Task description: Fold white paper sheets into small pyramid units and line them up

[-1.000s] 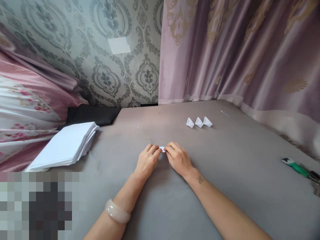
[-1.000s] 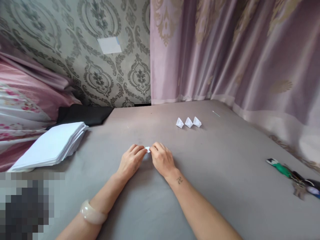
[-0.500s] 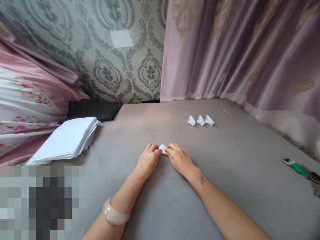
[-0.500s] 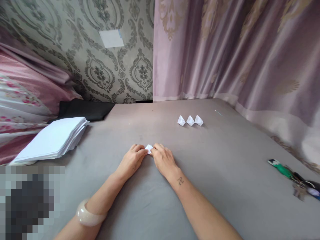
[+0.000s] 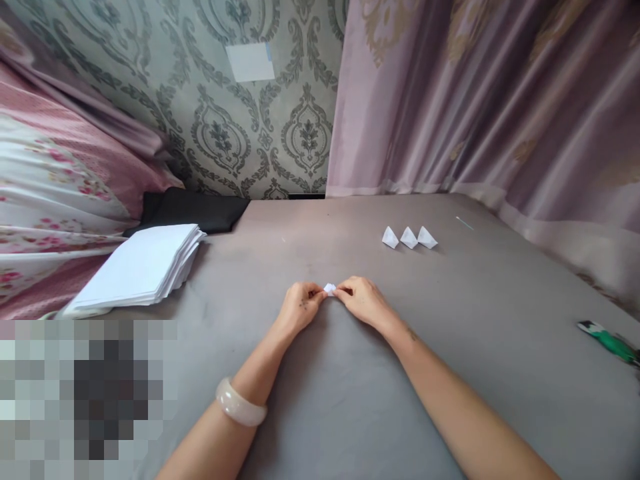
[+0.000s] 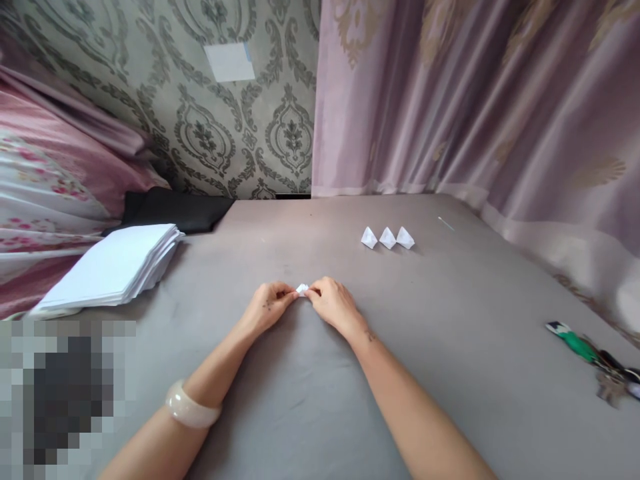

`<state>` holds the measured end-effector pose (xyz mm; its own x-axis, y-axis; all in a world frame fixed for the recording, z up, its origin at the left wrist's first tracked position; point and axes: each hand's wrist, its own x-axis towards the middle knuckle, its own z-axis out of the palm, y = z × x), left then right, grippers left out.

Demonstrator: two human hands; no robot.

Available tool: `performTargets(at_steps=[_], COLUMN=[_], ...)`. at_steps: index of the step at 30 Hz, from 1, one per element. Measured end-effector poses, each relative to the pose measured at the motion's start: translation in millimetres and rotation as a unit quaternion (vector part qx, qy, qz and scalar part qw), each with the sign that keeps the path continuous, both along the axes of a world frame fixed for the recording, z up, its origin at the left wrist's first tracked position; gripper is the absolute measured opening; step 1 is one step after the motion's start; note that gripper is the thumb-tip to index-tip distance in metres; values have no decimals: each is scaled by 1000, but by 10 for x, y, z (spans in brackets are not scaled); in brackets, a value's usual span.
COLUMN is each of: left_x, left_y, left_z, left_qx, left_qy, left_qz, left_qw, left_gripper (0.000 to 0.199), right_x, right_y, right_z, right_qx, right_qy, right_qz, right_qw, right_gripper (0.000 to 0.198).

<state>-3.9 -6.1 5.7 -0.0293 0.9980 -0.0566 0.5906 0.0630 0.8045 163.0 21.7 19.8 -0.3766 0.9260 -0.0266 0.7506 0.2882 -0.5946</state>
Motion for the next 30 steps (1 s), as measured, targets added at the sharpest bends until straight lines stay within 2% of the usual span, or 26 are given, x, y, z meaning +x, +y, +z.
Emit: performTargets(at_steps=[8, 13, 17, 21, 25, 27, 30], left_x=[27, 10, -14, -23, -20, -15, 3], left_y=[132, 309, 400, 395, 317, 259, 153], left_z=[191, 287, 254, 139, 51, 16, -67], left_qx=[-75, -152, -170, -123, -86, -67, 2], left_qy=[74, 141, 157, 127, 85, 71, 45], left_qz=[4, -35, -59, -49, -68, -72, -74], left_qw=[994, 978, 971, 983, 990, 993, 996], left_gripper=[24, 20, 20, 39, 17, 13, 9], right_x=[-53, -203, -316, -341, -258, -194, -112], right_y=[250, 417, 490, 471, 339, 231, 47], right_z=[140, 323, 413, 438, 354, 264, 93], right_qx=[-130, -245, -280, -227, -134, -99, -37], right_qy=[-41, -115, -150, -186, -171, -147, -105], right_qz=[-12, 18, 36, 33, 17, 12, 4], right_qw=[991, 963, 947, 955, 976, 984, 994], right_gripper=[27, 15, 21, 20, 13, 10, 11])
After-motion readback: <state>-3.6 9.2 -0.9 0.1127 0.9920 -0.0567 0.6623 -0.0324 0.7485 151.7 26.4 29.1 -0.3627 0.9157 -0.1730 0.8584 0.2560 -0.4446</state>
